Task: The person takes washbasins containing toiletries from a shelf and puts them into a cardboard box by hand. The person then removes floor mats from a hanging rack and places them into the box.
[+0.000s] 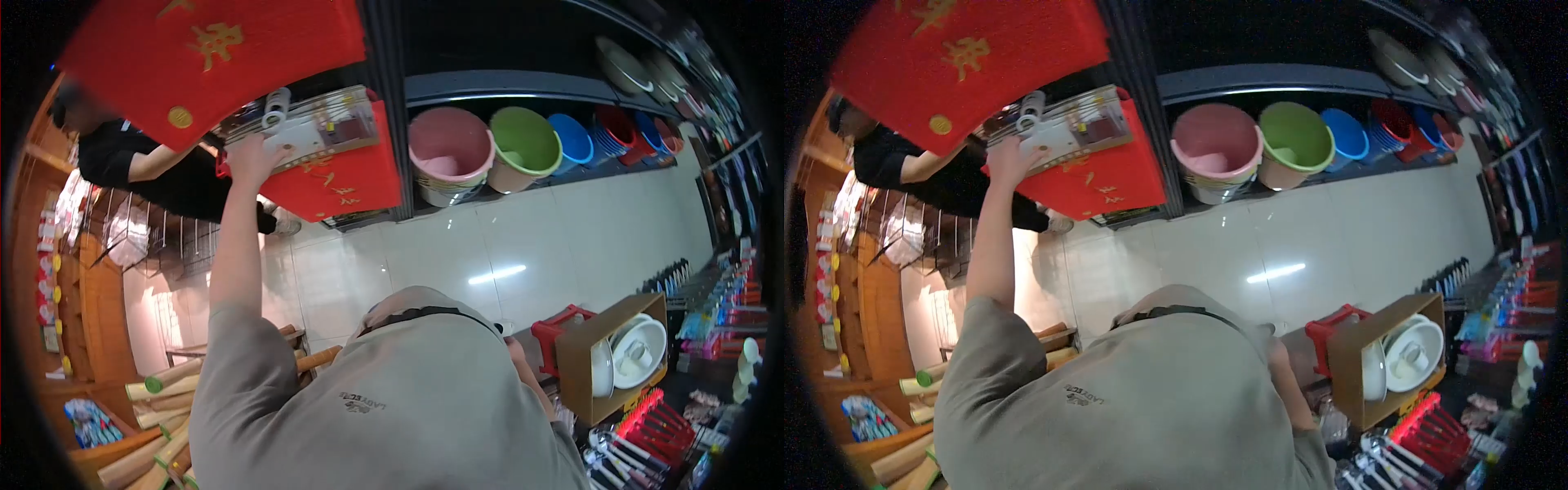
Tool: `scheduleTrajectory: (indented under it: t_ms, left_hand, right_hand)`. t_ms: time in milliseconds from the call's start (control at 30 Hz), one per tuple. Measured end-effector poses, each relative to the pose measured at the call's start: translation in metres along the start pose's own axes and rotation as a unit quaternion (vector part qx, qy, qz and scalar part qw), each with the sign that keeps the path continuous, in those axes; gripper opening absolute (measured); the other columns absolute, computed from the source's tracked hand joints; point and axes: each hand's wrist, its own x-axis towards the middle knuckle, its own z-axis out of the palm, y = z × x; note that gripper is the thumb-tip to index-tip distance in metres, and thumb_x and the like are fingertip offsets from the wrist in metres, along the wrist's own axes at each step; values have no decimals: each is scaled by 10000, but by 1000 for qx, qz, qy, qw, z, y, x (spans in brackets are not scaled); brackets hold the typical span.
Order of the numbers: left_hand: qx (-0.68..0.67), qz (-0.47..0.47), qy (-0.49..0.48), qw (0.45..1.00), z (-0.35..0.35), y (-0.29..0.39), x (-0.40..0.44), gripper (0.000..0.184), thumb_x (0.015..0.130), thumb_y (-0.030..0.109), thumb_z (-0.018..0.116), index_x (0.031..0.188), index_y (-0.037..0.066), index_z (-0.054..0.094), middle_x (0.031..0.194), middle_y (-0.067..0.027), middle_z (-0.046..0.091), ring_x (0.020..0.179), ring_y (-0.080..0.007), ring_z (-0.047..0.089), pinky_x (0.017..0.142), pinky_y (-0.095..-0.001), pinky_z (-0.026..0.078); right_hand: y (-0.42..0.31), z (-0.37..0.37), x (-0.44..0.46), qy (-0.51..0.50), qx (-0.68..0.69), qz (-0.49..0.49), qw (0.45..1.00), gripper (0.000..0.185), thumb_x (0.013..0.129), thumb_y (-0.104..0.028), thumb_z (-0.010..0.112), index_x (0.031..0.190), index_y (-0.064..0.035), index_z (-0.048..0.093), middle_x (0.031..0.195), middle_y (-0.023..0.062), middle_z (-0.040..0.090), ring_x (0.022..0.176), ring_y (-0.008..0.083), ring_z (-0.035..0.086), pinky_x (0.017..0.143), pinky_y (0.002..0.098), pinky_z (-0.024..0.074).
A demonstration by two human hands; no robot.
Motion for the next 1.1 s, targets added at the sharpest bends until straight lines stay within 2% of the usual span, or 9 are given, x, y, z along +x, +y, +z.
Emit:
scheduleTrajectory:
  t_ms: [100, 167, 333, 567, 667, 733, 800, 1000, 1100]
  left_hand:
    - [-83, 23, -39, 996, 6, -2, 2, 517, 661, 458, 699, 974, 50, 642, 923, -136, 633, 896, -311, 591, 814, -404, 436]
    - [-102, 53, 23, 993, 12, -9, -1, 482, 674, 421, 707, 961, 38, 651, 878, -156, 639, 876, -307, 600, 765, -371, 461]
    - [-105, 48, 19, 993, -15, 5, -6, 426, 665, 379, 729, 899, 30, 654, 864, -142, 629, 847, -312, 591, 742, -390, 442]
    - [-105, 172, 79, 976, -64, 27, -19, 291, 644, 266, 727, 806, 48, 623, 812, -92, 606, 820, -292, 567, 745, -395, 400]
    - [-131, 205, 62, 968, -75, 51, -30, 268, 610, 223, 731, 804, 68, 630, 814, -81, 609, 824, -278, 566, 740, -389, 395]
    - [-150, 201, 50, 967, -76, 67, -39, 240, 596, 200, 731, 778, 80, 633, 807, -72, 608, 819, -268, 563, 736, -386, 392]
    - [-188, 196, 51, 961, -69, 86, -46, 211, 591, 197, 731, 738, 85, 629, 783, -69, 602, 807, -268, 559, 725, -384, 389]
    - [-321, 211, 38, 923, -42, 153, -64, 183, 565, 172, 753, 689, 111, 633, 727, -19, 588, 744, -223, 553, 669, -348, 363]
    - [-382, 232, 16, 895, -35, 190, -73, 175, 567, 169, 762, 692, 123, 648, 708, -5, 583, 716, -207, 546, 654, -340, 359]
  right_hand:
    - [5, 6, -7, 26, 2, 3, 1000, 420, 761, -342, 583, 1043, -33, 621, 997, 185, 638, 952, 333, 603, 821, 389, 459]
    - [7, 14, -9, 63, 25, 32, 997, 406, 760, -326, 594, 1043, -37, 624, 991, 179, 642, 952, 322, 605, 823, 378, 458]
    - [21, 25, -2, 62, 24, 87, 994, 317, 792, -262, 583, 1004, -33, 639, 958, 171, 647, 912, 311, 613, 808, 366, 461]
    - [-41, -12, -40, 41, 24, 63, 997, 310, 798, -277, 579, 977, -31, 641, 930, 190, 640, 912, 337, 603, 808, 389, 457]
    - [-74, -30, -46, 23, 128, 151, 980, 306, 805, -275, 569, 975, -31, 641, 945, 196, 634, 922, 351, 594, 809, 403, 453]
    - [-57, -22, -31, 43, -31, 31, 998, 292, 810, -262, 556, 972, -34, 641, 972, 202, 624, 934, 363, 583, 817, 410, 450]
    - [-83, -34, -35, 44, -9, 38, 998, 315, 816, -251, 556, 1015, -16, 622, 983, 201, 627, 936, 341, 596, 819, 395, 456]
    - [-152, -69, -22, 74, 231, -72, 967, 332, 835, -235, 595, 1046, 19, 565, 869, 124, 640, 811, 213, 615, 749, 319, 479]
    - [-196, -107, -26, 180, 275, -120, 937, 515, 764, -218, 686, 1169, 7, 461, 1036, 137, 566, 933, 226, 565, 801, 330, 456]
